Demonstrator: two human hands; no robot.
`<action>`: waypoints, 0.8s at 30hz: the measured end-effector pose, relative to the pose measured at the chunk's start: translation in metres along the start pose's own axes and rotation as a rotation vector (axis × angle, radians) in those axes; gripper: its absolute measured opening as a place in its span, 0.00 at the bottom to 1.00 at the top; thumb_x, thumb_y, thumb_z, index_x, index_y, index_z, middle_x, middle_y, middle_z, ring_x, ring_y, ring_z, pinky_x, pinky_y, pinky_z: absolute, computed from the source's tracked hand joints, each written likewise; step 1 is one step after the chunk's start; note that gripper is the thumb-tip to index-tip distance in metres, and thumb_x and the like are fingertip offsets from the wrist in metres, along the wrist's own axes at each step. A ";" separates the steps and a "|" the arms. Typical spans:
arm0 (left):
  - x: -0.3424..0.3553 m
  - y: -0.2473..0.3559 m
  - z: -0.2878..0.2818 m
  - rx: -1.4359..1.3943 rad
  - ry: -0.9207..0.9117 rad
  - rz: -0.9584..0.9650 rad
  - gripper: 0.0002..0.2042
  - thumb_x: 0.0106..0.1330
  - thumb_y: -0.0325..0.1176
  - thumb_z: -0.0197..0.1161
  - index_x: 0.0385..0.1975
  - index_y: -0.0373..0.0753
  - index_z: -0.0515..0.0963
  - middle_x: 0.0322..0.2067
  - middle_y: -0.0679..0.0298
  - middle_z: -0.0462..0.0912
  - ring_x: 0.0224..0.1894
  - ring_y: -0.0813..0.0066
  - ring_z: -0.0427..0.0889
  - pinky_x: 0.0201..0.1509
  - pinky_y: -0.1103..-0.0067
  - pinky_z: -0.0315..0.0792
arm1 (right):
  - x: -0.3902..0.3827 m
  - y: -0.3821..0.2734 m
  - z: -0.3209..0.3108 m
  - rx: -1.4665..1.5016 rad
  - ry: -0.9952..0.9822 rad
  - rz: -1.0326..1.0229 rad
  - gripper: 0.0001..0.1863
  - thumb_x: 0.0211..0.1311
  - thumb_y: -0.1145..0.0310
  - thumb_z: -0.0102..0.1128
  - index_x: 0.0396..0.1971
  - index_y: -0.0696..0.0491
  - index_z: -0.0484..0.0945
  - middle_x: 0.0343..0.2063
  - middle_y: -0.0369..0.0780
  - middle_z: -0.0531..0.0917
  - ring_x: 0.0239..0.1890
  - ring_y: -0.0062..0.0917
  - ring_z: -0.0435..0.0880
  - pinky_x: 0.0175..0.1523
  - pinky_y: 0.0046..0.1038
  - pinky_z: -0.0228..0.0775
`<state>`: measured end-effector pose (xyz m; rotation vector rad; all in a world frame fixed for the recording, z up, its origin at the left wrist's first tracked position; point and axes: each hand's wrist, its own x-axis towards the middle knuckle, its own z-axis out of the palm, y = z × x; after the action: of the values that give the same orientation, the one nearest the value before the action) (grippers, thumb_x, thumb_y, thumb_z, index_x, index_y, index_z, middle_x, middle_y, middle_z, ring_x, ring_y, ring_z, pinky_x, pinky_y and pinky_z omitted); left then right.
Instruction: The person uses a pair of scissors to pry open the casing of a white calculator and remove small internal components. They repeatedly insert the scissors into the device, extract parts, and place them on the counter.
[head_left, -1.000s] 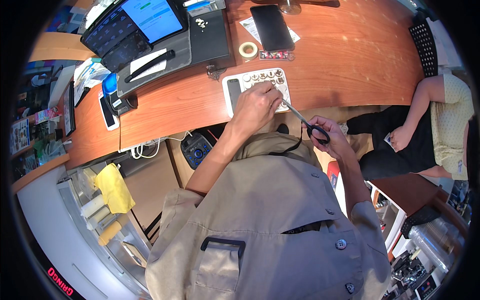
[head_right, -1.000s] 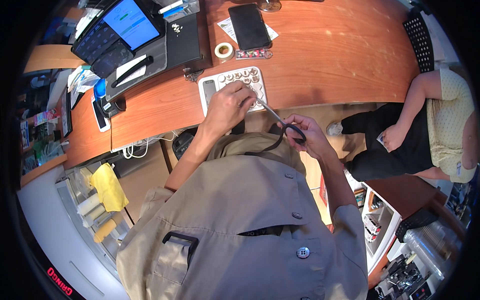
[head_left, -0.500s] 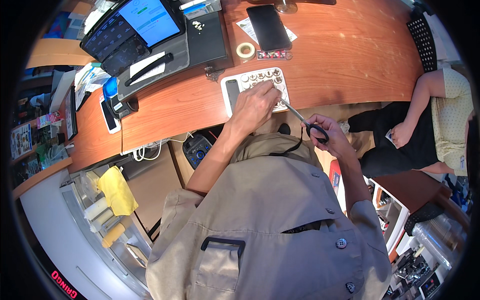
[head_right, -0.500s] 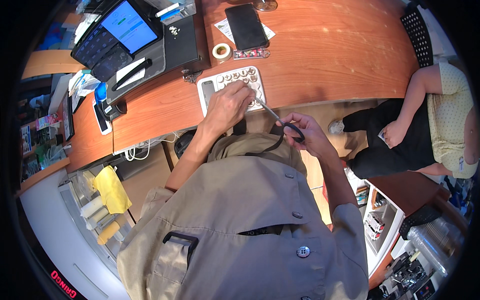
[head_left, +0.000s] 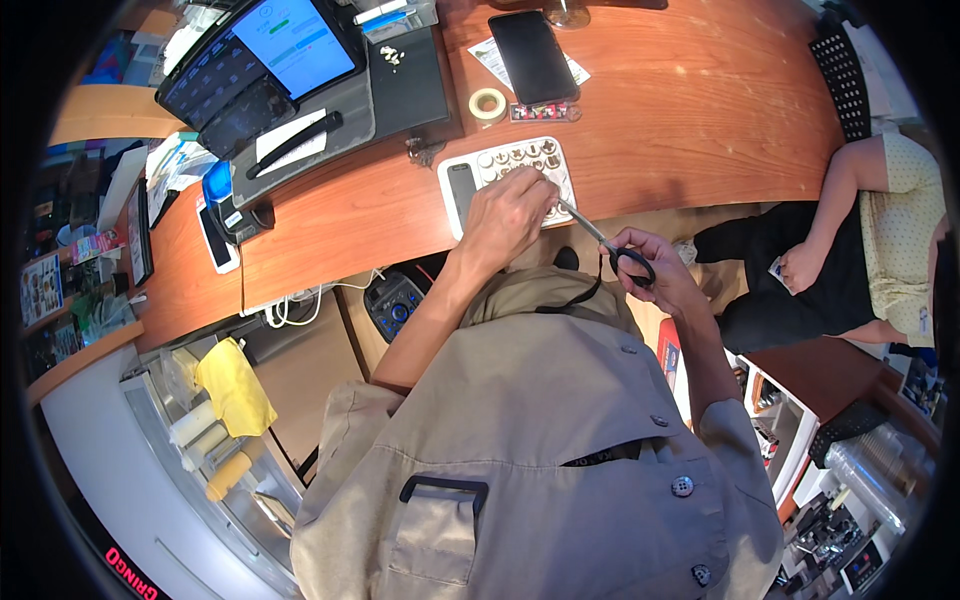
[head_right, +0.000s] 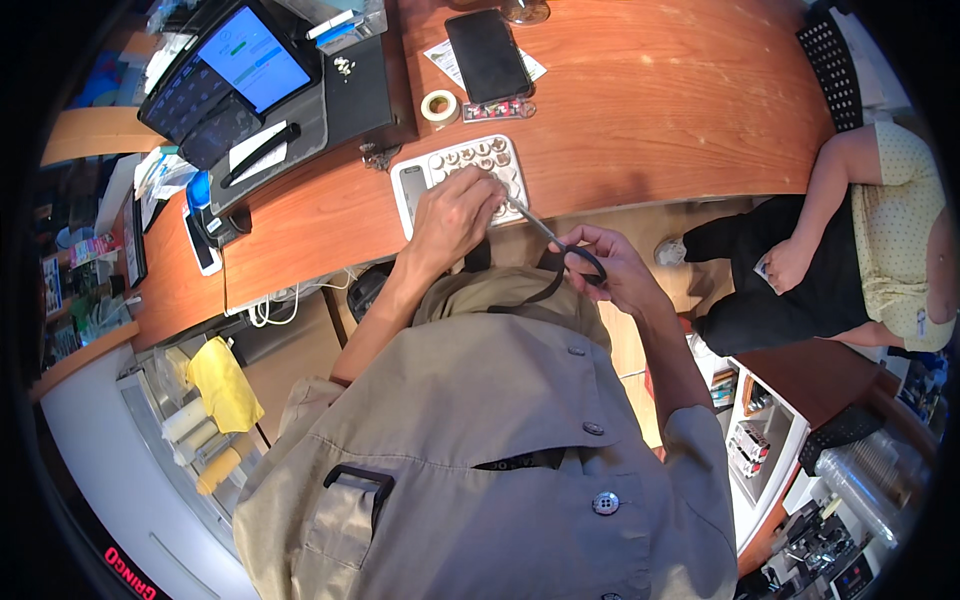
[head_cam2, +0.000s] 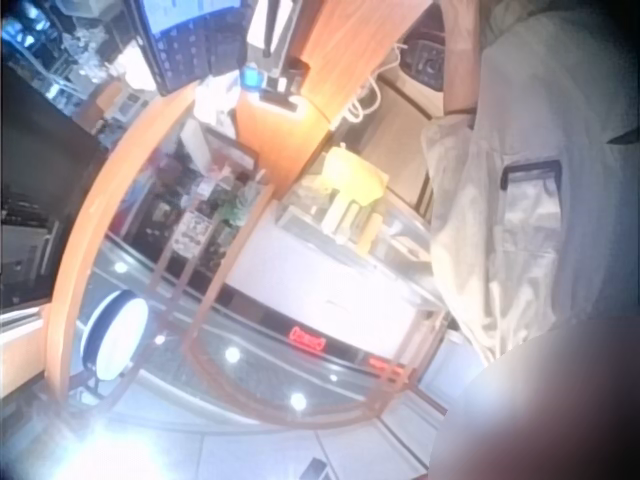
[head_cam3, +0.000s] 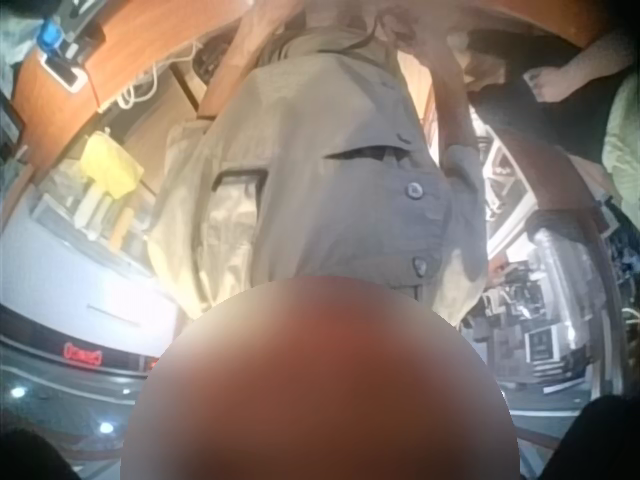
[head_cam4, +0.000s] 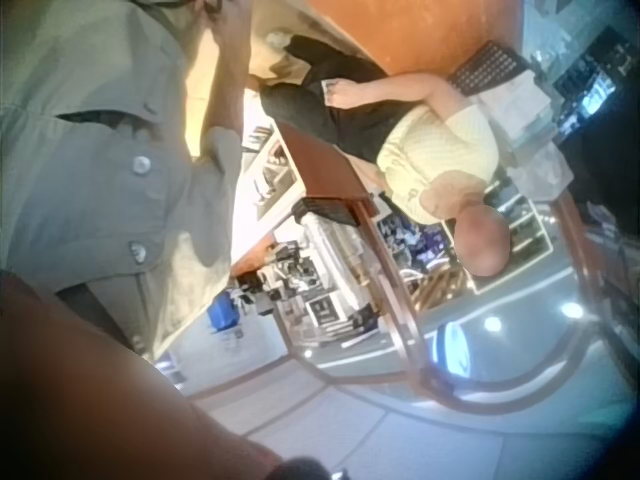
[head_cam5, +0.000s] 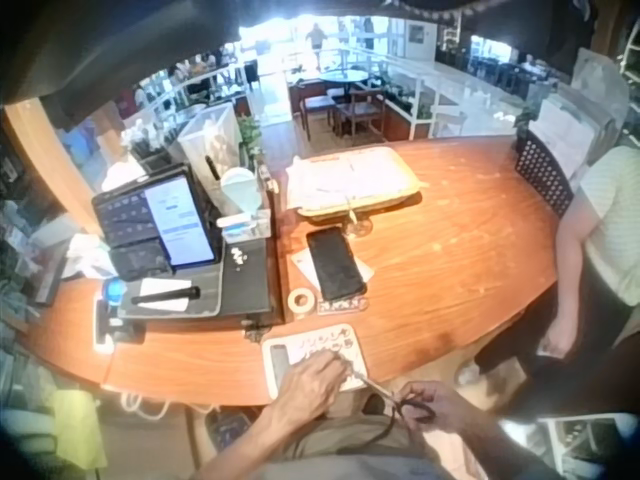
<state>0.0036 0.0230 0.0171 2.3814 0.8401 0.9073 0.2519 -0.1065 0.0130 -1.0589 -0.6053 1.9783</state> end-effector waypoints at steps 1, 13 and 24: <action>0.000 0.000 0.000 -0.001 0.006 0.000 0.03 0.65 0.26 0.68 0.33 0.37 0.80 0.33 0.60 0.79 0.36 0.57 0.84 0.37 0.65 0.79 | 0.000 0.000 0.000 0.008 -0.001 -0.002 0.19 0.67 0.61 0.72 0.49 0.57 0.79 0.18 0.35 0.79 0.10 0.11 0.65 0.16 0.14 0.50; -0.002 0.001 -0.005 -0.017 0.050 -0.035 0.04 0.60 0.27 0.73 0.32 0.39 0.85 0.31 0.64 0.80 0.33 0.63 0.84 0.35 0.69 0.79 | -0.001 -0.003 0.000 -0.015 -0.060 0.024 0.22 0.67 0.57 0.72 0.50 0.56 0.78 0.19 0.35 0.80 0.12 0.13 0.70 0.17 0.16 0.52; -0.004 0.000 -0.011 -0.049 0.012 -0.102 0.03 0.59 0.27 0.74 0.31 0.40 0.87 0.30 0.64 0.82 0.31 0.63 0.85 0.34 0.69 0.79 | -0.003 -0.005 0.006 -0.012 -0.051 0.022 0.21 0.69 0.55 0.71 0.48 0.55 0.77 0.17 0.34 0.78 0.12 0.13 0.72 0.17 0.17 0.53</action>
<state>-0.0064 0.0227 0.0225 2.2716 0.9242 0.8926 0.2496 -0.1061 0.0212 -1.0285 -0.6359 2.0286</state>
